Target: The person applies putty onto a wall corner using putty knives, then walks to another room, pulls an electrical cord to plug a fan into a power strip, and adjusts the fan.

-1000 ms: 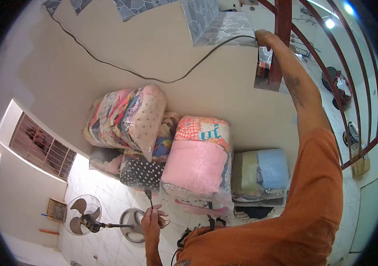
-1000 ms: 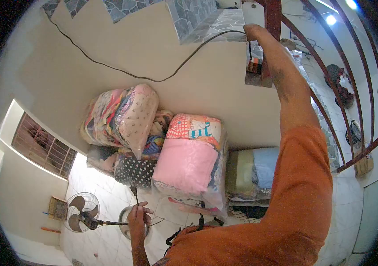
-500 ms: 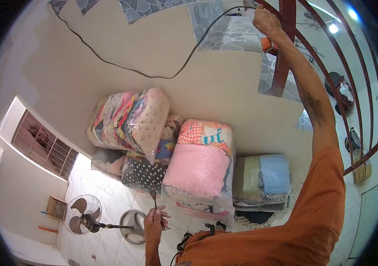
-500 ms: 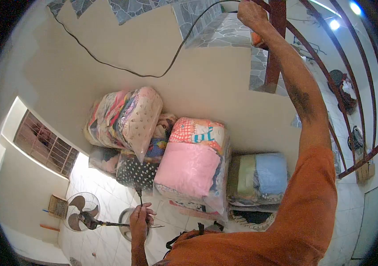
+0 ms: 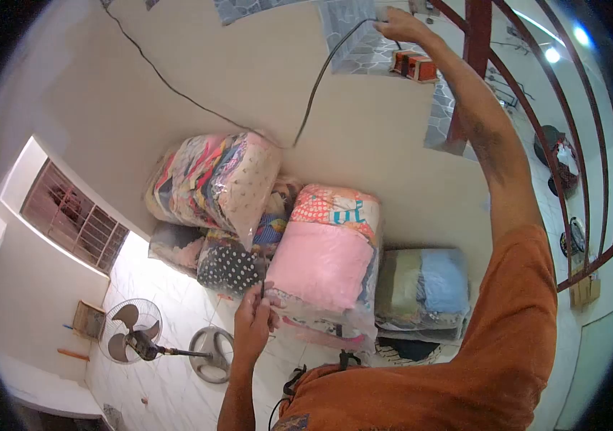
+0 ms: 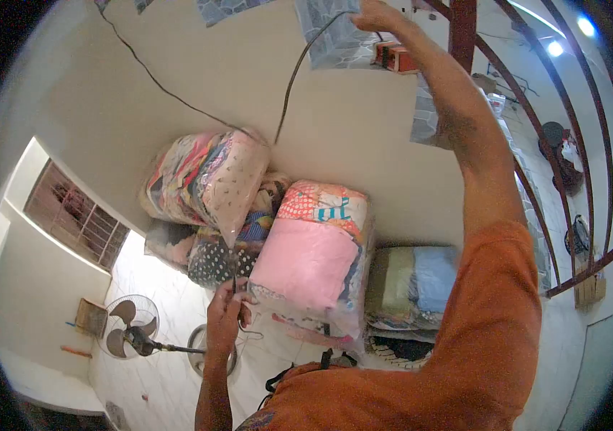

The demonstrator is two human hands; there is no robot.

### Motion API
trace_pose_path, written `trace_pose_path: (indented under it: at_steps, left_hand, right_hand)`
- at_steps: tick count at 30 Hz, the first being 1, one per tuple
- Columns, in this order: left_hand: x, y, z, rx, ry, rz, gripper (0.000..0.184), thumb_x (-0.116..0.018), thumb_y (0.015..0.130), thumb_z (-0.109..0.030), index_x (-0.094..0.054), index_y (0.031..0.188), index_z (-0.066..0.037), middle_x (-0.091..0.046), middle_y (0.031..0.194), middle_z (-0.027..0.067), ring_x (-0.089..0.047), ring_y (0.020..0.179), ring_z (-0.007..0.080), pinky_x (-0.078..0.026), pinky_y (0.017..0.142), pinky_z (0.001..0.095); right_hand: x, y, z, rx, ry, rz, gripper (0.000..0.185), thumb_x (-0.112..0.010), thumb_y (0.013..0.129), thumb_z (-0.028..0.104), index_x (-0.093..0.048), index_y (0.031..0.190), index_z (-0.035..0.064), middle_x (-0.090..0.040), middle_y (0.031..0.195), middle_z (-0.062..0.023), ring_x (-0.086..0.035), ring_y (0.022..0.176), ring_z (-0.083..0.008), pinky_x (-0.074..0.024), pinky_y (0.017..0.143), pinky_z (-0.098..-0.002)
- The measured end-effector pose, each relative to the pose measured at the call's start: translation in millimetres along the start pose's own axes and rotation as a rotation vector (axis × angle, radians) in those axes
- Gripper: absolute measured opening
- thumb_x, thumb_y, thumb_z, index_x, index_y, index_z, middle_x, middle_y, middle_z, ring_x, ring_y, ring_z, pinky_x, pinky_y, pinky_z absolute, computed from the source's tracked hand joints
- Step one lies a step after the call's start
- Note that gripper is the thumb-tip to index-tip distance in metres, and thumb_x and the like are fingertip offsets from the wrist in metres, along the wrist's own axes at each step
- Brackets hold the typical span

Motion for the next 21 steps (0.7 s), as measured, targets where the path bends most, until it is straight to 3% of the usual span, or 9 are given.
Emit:
trace_pose_path:
  at_steps: [2, 3, 5, 9, 10, 11, 13, 18, 21]
  left_hand:
    - [1, 4, -9, -0.044, 0.036, -0.001, 0.031, -0.042, 0.097, -0.014, -0.046, 0.124, 0.001, -0.059, 0.084, 0.0059, -0.047, 0.059, 0.0059, -0.04, 0.053, 0.0197]
    - [0, 8, -14, -0.042, 0.046, -0.014, 0.031, -0.043, 0.097, -0.015, -0.047, 0.123, 0.001, -0.058, 0.083, 0.0056, -0.047, 0.06, 0.0063, -0.04, 0.053, 0.0206]
    - [-7, 18, -25, -0.034, 0.06, -0.034, 0.03, -0.045, 0.097, -0.016, -0.05, 0.121, 0.001, -0.056, 0.081, 0.0048, -0.047, 0.061, 0.0072, -0.041, 0.054, 0.0225]
    - [-29, 57, -77, -0.212, 0.281, -0.005, 0.029, -0.047, 0.096, -0.02, -0.056, 0.112, 0.003, -0.058, 0.082, 0.0114, -0.054, 0.068, 0.0137, -0.045, 0.063, 0.0295]
    - [-34, 75, -83, -0.412, 0.34, -0.021, 0.032, -0.046, 0.096, -0.022, -0.057, 0.112, 0.004, -0.06, 0.084, 0.0117, -0.055, 0.073, 0.0162, -0.045, 0.067, 0.0294]
    - [-37, 91, -85, -0.609, 0.403, -0.049, 0.034, -0.045, 0.096, -0.024, -0.057, 0.112, 0.004, -0.061, 0.085, 0.012, -0.057, 0.077, 0.0186, -0.046, 0.071, 0.0294]
    - [-42, 116, -93, -0.595, 0.408, -0.029, 0.03, -0.048, 0.093, -0.021, -0.059, 0.11, 0.002, -0.061, 0.093, 0.0209, -0.059, 0.085, 0.03, -0.045, 0.079, 0.0371]
    - [-48, 137, -114, -0.52, 0.391, 0.006, 0.032, -0.049, 0.092, -0.023, -0.061, 0.108, 0.002, -0.062, 0.085, 0.0183, -0.059, 0.079, 0.0294, -0.046, 0.075, 0.0372]
    - [-45, 134, -115, -0.442, 0.343, -0.022, 0.029, -0.051, 0.091, -0.021, -0.061, 0.106, 0.002, -0.062, 0.079, 0.0169, -0.059, 0.073, 0.0286, -0.046, 0.071, 0.0367]
  right_hand:
    - [32, -32, 25, -0.087, 0.127, 0.277, 0.061, -0.059, 0.08, 0.05, -0.062, 0.099, -0.0078, -0.067, 0.086, -0.0257, -0.067, 0.078, -0.0358, -0.0523, 0.068, -0.0448]
    - [29, -45, 20, -0.167, 0.215, 0.566, 0.065, -0.062, 0.076, 0.057, -0.067, 0.092, -0.0059, -0.067, 0.084, -0.0243, -0.067, 0.074, -0.0339, -0.0515, 0.066, -0.0436]
    - [18, -68, 17, -0.177, 0.188, 0.505, 0.064, -0.061, 0.076, 0.058, -0.068, 0.078, -0.0058, -0.067, 0.077, -0.0214, -0.065, 0.07, -0.0302, -0.0508, 0.064, -0.0404]
    - [-6, -72, 11, -0.293, 0.157, 0.408, 0.046, -0.063, 0.077, 0.048, -0.068, 0.093, 0.0044, -0.066, 0.074, -0.0129, -0.064, 0.066, -0.0246, -0.0515, 0.065, -0.0372]
    - [8, -73, 15, -0.252, 0.132, 0.406, 0.046, -0.062, 0.078, 0.047, -0.067, 0.095, 0.0046, -0.065, 0.074, -0.0116, -0.064, 0.067, -0.0237, -0.0516, 0.066, -0.0368]
    - [19, -73, 23, -0.374, 0.321, 0.386, 0.045, -0.061, 0.079, 0.046, -0.065, 0.096, 0.0048, -0.065, 0.075, -0.0101, -0.064, 0.07, -0.0226, -0.0517, 0.067, -0.0369]
    - [38, -76, 37, -0.786, 0.911, 0.295, 0.043, -0.058, 0.082, 0.044, -0.061, 0.099, 0.0052, -0.064, 0.08, -0.0066, -0.064, 0.077, -0.0204, -0.0516, 0.071, -0.0374]
    - [46, -86, 40, -0.785, 1.552, 0.527, 0.038, -0.055, 0.086, 0.04, -0.062, 0.103, 0.0074, -0.064, 0.095, -0.0046, -0.063, 0.083, -0.0186, -0.0509, 0.077, -0.0386]
    - [19, -89, 17, -0.851, 2.018, 0.528, 0.034, -0.056, 0.088, 0.034, -0.061, 0.109, 0.0079, -0.064, 0.103, -0.0064, -0.063, 0.092, -0.0208, -0.0512, 0.083, -0.0398]
Point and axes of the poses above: each hand's wrist, its own y-axis towards the middle knuckle, its own x-axis out of the back of the hand, z = x × y, the point moved 1 cm from there along y, towards the middle knuckle
